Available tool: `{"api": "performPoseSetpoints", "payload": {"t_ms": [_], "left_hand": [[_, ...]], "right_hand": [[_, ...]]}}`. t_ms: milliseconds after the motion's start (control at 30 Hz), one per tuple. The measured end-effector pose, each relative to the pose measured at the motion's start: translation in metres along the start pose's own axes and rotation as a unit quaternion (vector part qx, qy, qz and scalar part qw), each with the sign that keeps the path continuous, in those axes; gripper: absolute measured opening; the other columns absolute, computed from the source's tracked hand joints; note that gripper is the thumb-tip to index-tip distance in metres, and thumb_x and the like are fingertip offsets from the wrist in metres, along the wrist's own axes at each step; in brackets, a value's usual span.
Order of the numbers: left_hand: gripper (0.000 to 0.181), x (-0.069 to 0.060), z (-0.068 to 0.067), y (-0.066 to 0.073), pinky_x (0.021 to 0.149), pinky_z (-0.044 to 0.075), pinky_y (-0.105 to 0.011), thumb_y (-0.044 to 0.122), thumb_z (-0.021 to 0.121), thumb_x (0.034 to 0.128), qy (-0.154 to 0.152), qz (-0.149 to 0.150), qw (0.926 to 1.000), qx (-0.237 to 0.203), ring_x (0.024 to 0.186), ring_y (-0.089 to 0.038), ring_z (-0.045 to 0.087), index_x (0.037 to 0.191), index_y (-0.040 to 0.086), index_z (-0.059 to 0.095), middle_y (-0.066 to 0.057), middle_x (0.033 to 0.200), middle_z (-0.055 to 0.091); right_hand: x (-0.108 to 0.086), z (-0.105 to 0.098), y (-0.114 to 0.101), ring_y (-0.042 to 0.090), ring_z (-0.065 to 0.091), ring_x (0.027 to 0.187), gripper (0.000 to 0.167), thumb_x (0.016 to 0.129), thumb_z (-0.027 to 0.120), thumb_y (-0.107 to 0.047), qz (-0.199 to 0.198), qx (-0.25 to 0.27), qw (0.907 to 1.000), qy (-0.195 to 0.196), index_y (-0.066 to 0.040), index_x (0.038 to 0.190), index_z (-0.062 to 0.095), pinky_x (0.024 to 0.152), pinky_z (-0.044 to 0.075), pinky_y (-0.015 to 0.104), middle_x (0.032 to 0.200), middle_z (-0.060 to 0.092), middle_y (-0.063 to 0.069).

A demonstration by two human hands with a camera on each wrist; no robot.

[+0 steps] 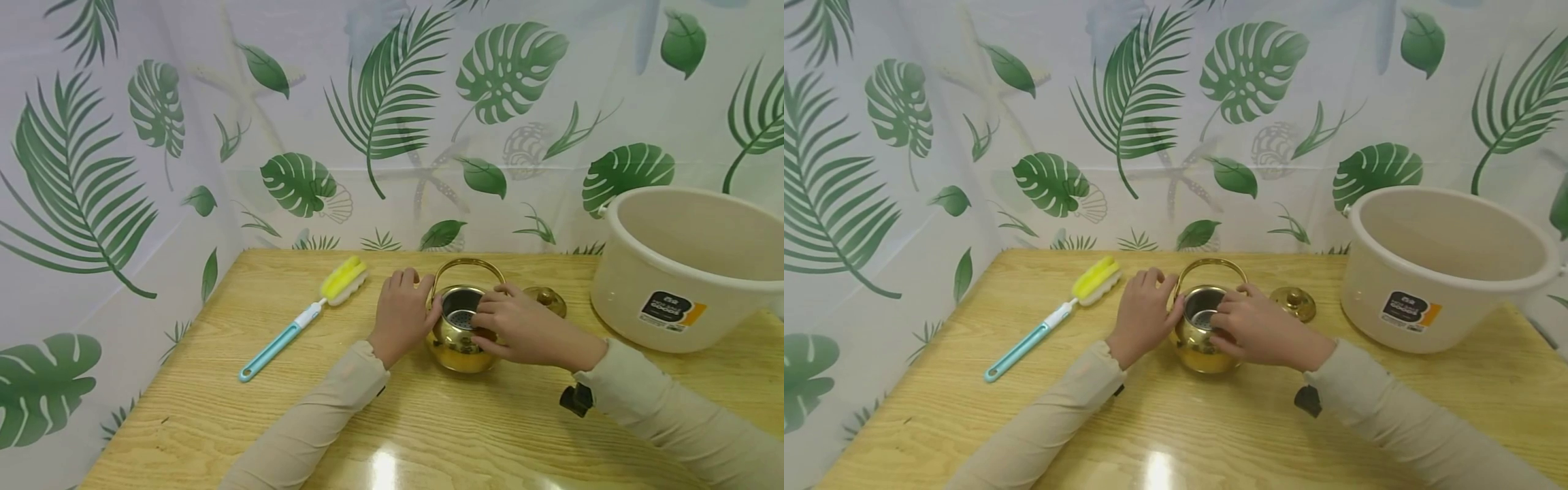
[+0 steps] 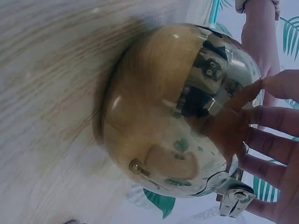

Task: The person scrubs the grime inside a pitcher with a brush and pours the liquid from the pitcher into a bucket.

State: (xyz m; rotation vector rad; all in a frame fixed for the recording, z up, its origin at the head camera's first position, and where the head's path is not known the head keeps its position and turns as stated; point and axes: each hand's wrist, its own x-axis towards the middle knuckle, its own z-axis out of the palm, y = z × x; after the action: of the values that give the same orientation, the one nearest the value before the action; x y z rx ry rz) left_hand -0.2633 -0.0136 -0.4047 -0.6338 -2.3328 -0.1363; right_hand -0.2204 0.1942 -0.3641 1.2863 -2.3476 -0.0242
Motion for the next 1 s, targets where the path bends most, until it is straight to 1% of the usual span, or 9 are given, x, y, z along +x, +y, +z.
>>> {"api": "performPoseSetpoints", "payload": {"t_ms": [267,433,533,667,800,1000], "left_hand": [[0.023,0.0007,-0.0028,0.0005,0.075,0.047,-0.033,0.035,0.059,0.0893,-0.002,0.001,1.0000,0.004,0.082,-0.020,0.055,0.103,0.016,0.062,-0.005,0.093,0.058],[0.024,0.0007,-0.0048,0.0006,0.075,0.047,-0.033,0.035,0.058,0.0898,-0.011,-0.001,0.9999,0.006,0.082,-0.020,0.055,0.104,0.016,0.062,-0.006,0.094,0.059],[0.024,0.0003,-0.0050,0.0009,0.075,0.047,-0.033,0.035,0.058,0.0898,-0.011,-0.001,0.9999,0.004,0.082,-0.020,0.055,0.104,0.016,0.062,-0.006,0.094,0.059],[0.023,-0.0004,-0.0033,0.0010,0.074,0.047,-0.033,0.034,0.060,0.0888,-0.003,-0.001,1.0000,0.000,0.082,-0.020,0.054,0.103,0.016,0.062,-0.006,0.093,0.058],[0.023,-0.0008,-0.0031,0.0012,0.075,0.047,-0.033,0.034,0.061,0.0880,-0.001,-0.002,1.0000,-0.004,0.081,-0.020,0.054,0.102,0.016,0.062,-0.006,0.093,0.058],[0.022,-0.0010,-0.0027,0.0013,0.074,0.047,-0.033,0.034,0.062,0.0873,0.007,-0.003,0.9999,0.008,0.080,-0.020,0.054,0.101,0.017,0.063,-0.006,0.093,0.058]], "right_hand": [[0.0020,-0.0023,-0.0004,0.019,0.061,0.085,0.015,0.081,0.072,-0.029,0.009,0.006,0.9998,-0.017,-0.014,0.082,0.069,0.084,0.048,0.047,0.080,0.068,-0.001],[0.0025,-0.0032,-0.0002,0.019,0.061,0.087,0.013,0.082,0.070,-0.027,0.011,0.009,0.9997,-0.020,-0.014,0.082,0.068,0.086,0.047,0.047,0.082,0.068,-0.001],[0.0027,-0.0031,-0.0005,0.019,0.060,0.087,0.010,0.082,0.071,-0.023,0.010,0.006,0.9997,-0.019,-0.014,0.082,0.067,0.085,0.046,0.047,0.082,0.068,-0.001],[0.0025,-0.0029,-0.0006,0.019,0.060,0.087,0.007,0.080,0.072,-0.018,0.006,0.004,0.9999,-0.011,-0.014,0.082,0.067,0.084,0.046,0.047,0.082,0.068,0.000],[0.0016,-0.0027,-0.0006,0.019,0.060,0.086,0.008,0.078,0.074,-0.015,0.004,0.003,1.0000,0.001,-0.013,0.081,0.067,0.083,0.046,0.047,0.081,0.068,0.000],[0.0006,-0.0003,-0.0005,0.018,0.060,0.084,0.014,0.073,0.079,-0.013,-0.008,-0.015,0.9992,0.037,-0.013,0.080,0.067,0.082,0.047,0.046,0.079,0.068,-0.001]]}}
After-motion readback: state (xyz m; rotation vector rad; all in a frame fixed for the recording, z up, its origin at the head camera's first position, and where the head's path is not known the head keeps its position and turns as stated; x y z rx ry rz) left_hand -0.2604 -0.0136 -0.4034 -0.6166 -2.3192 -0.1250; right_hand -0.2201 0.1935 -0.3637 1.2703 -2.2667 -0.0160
